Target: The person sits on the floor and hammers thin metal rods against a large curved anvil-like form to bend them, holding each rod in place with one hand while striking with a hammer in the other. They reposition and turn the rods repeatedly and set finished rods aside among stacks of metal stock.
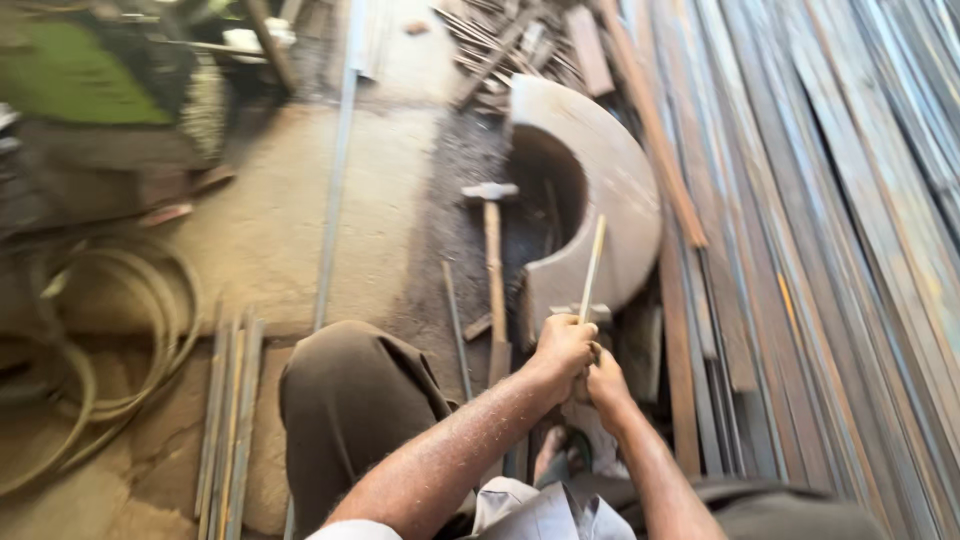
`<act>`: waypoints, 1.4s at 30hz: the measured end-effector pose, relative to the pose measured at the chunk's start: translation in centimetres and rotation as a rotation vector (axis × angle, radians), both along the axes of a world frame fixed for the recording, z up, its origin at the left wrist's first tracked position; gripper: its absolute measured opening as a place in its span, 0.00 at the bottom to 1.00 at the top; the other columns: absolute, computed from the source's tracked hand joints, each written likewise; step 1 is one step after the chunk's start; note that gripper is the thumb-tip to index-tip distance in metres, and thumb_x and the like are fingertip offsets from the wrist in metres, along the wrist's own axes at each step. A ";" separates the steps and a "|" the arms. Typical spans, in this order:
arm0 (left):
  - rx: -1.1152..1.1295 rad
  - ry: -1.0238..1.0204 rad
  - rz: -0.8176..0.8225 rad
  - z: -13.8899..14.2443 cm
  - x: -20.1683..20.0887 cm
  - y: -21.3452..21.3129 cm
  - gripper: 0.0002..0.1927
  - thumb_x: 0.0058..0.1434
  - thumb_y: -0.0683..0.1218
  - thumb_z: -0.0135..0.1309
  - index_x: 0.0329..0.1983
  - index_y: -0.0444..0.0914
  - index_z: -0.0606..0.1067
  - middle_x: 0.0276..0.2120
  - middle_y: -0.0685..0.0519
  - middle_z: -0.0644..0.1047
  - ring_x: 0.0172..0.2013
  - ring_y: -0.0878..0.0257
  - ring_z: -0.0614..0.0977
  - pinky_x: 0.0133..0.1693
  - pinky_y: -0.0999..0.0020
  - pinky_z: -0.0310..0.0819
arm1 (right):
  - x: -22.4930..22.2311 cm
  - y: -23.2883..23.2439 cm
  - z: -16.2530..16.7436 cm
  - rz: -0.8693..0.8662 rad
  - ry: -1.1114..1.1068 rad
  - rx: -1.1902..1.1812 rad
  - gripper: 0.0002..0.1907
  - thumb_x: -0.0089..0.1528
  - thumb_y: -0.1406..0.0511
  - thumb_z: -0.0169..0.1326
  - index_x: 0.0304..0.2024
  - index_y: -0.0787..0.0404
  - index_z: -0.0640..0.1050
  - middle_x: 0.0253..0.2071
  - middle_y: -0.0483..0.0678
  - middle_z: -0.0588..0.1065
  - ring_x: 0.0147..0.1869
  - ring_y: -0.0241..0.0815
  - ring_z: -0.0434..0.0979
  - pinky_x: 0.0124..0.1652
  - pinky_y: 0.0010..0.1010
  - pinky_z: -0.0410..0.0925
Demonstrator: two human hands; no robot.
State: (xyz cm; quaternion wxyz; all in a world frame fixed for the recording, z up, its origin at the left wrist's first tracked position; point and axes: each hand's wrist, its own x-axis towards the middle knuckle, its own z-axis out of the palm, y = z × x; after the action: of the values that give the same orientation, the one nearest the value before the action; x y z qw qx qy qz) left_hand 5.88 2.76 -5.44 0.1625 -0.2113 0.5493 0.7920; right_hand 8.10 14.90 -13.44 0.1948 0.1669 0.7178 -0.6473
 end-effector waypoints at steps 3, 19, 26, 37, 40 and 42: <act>-0.026 0.313 0.124 3.7 -0.6 -3.4 0.09 0.61 0.39 0.48 0.25 0.35 0.74 0.19 0.54 0.72 0.18 0.66 0.70 0.20 0.67 0.62 | -0.5 -0.1 -0.2 0.016 -0.101 0.056 0.15 0.64 0.54 0.58 0.43 0.56 0.74 0.32 0.47 0.76 0.31 0.40 0.76 0.29 0.34 0.70; -1.087 -0.030 0.652 -5.3 22.2 -32.0 0.22 0.71 0.49 0.43 0.64 0.36 0.71 0.35 0.44 0.81 0.27 0.49 0.82 0.25 0.55 0.75 | -0.5 1.7 -5.4 0.128 -0.090 0.043 0.14 0.68 0.56 0.56 0.46 0.58 0.70 0.35 0.46 0.75 0.34 0.38 0.76 0.29 0.33 0.69; -1.435 -0.363 0.422 -16.2 32.0 -34.3 0.21 0.71 0.52 0.50 0.66 0.45 0.70 0.40 0.44 0.79 0.37 0.45 0.82 0.37 0.48 0.77 | -0.3 1.8 -5.8 0.072 -0.159 0.078 0.14 0.68 0.55 0.55 0.47 0.55 0.70 0.36 0.46 0.76 0.34 0.39 0.77 0.29 0.34 0.71; -1.416 -0.746 0.229 -15.3 29.1 -38.4 0.17 0.68 0.46 0.47 0.60 0.41 0.72 0.57 0.36 0.71 0.56 0.34 0.74 0.54 0.40 0.71 | -1.0 3.2 -3.0 0.128 -0.098 0.224 0.19 0.68 0.55 0.55 0.49 0.61 0.67 0.34 0.49 0.72 0.29 0.43 0.75 0.20 0.40 0.67; -1.400 -0.773 0.249 -13.4 25.3 -42.5 0.15 0.61 0.49 0.56 0.45 0.34 0.79 0.48 0.36 0.78 0.49 0.38 0.80 0.50 0.42 0.75 | -1.7 4.7 -0.6 0.248 0.155 0.399 0.23 0.66 0.59 0.57 0.59 0.63 0.68 0.39 0.52 0.75 0.30 0.41 0.75 0.27 0.33 0.70; -1.474 -0.287 0.287 -10.6 21.8 -46.2 0.14 0.65 0.49 0.56 0.39 0.32 0.79 0.40 0.35 0.80 0.42 0.39 0.82 0.45 0.44 0.75 | -2.4 5.2 2.1 0.324 0.269 0.709 0.27 0.65 0.58 0.58 0.62 0.65 0.70 0.43 0.56 0.78 0.33 0.47 0.79 0.32 0.39 0.72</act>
State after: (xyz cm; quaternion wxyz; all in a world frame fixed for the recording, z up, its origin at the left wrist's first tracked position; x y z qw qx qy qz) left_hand 27.67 -43.45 -15.99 -0.0552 -0.4353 0.8763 0.1989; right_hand 5.70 20.11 -11.29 0.1289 0.0224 0.9325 -0.3367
